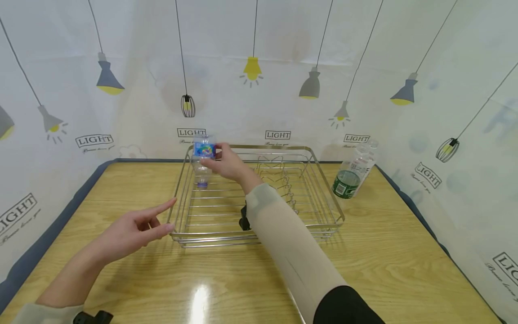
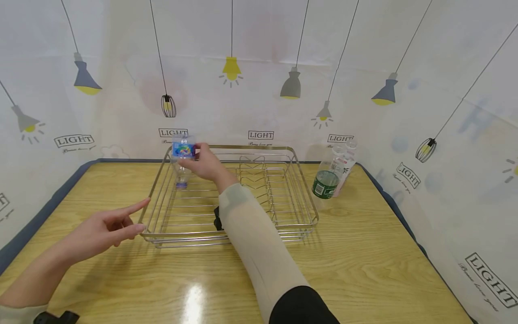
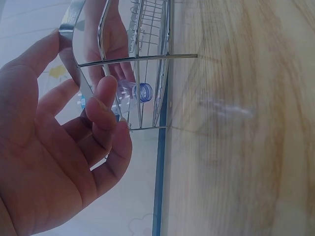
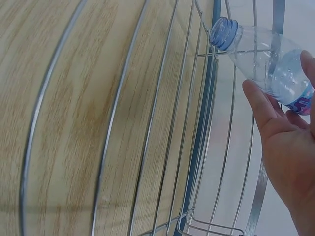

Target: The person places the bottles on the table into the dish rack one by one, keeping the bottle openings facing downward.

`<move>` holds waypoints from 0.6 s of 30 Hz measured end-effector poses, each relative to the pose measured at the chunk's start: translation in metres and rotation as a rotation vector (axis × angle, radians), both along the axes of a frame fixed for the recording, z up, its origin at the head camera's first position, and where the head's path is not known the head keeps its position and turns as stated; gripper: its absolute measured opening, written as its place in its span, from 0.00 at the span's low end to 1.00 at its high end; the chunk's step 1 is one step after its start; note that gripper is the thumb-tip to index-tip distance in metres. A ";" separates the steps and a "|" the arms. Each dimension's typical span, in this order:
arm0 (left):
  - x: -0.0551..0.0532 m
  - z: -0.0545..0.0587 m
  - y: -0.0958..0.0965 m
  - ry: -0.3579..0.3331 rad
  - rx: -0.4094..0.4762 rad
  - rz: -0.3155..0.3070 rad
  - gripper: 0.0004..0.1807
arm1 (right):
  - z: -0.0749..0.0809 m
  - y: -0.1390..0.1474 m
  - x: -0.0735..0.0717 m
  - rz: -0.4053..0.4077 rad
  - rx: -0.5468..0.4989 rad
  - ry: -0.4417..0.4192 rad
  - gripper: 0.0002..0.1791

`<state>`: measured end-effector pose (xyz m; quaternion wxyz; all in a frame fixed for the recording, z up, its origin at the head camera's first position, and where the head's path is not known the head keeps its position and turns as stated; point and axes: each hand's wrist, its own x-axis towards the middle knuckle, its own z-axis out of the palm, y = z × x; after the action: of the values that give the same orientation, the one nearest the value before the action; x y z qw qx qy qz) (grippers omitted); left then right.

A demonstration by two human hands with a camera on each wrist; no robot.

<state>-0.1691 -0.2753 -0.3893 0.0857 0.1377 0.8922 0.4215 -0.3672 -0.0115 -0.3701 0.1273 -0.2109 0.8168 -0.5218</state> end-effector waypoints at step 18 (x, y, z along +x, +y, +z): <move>0.000 0.000 0.000 0.004 -0.001 0.001 0.37 | -0.005 -0.005 -0.002 -0.014 0.098 0.037 0.46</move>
<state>-0.1695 -0.2753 -0.3897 0.0836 0.1378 0.8928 0.4206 -0.3690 -0.0162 -0.3749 0.1188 -0.2081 0.8451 -0.4779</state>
